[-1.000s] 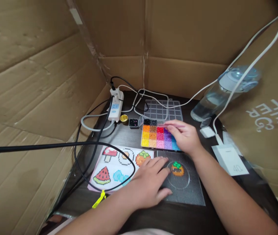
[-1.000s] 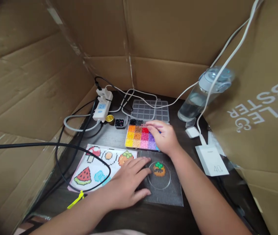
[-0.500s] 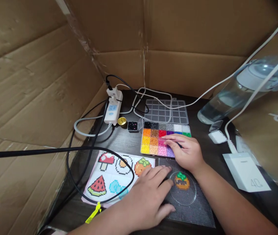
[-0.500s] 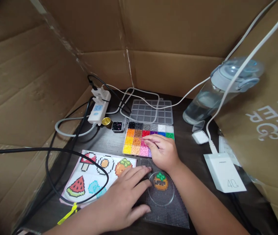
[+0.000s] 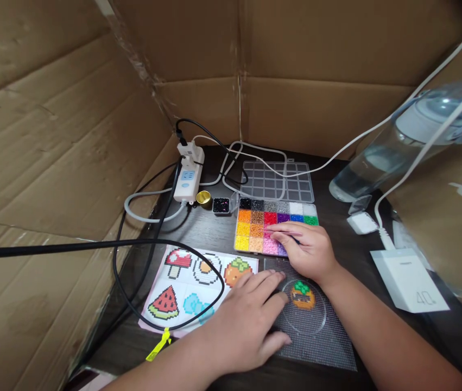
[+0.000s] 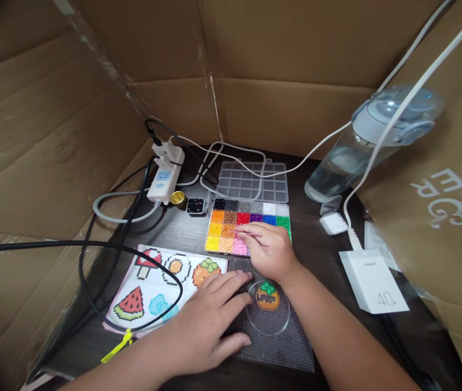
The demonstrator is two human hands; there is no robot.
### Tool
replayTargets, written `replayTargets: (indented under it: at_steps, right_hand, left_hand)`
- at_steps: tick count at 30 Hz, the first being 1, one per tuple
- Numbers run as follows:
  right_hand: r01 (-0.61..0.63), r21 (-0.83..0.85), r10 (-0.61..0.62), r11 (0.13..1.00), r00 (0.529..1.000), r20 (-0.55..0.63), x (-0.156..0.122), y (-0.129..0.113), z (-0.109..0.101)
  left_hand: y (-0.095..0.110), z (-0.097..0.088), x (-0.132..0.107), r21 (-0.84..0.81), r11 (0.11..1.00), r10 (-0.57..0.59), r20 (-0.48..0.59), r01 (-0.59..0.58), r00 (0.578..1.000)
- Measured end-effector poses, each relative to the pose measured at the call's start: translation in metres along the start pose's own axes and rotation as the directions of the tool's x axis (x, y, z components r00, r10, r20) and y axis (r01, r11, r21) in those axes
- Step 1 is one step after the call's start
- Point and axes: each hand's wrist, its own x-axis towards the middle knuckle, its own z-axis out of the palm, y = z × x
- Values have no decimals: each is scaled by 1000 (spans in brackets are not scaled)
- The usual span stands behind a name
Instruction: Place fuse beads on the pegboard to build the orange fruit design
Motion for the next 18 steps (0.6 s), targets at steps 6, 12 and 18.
replayTargets:
  at_steps: [6, 12, 18]
  right_hand:
    - [14, -4, -14, 1000, 999, 30, 0, 1, 0]
    - [-19, 12, 19, 1000, 999, 31, 0, 1, -1]
    - [-36, 14, 35, 999, 998, 45, 1, 1, 0]
  left_hand:
    - [0, 1, 0, 11, 1000, 5, 9, -5, 1000]
    - [0, 1, 1, -4, 1000, 8, -5, -8, 1000]
    - [-1, 2, 0, -3, 1000, 15, -4, -15, 1000]
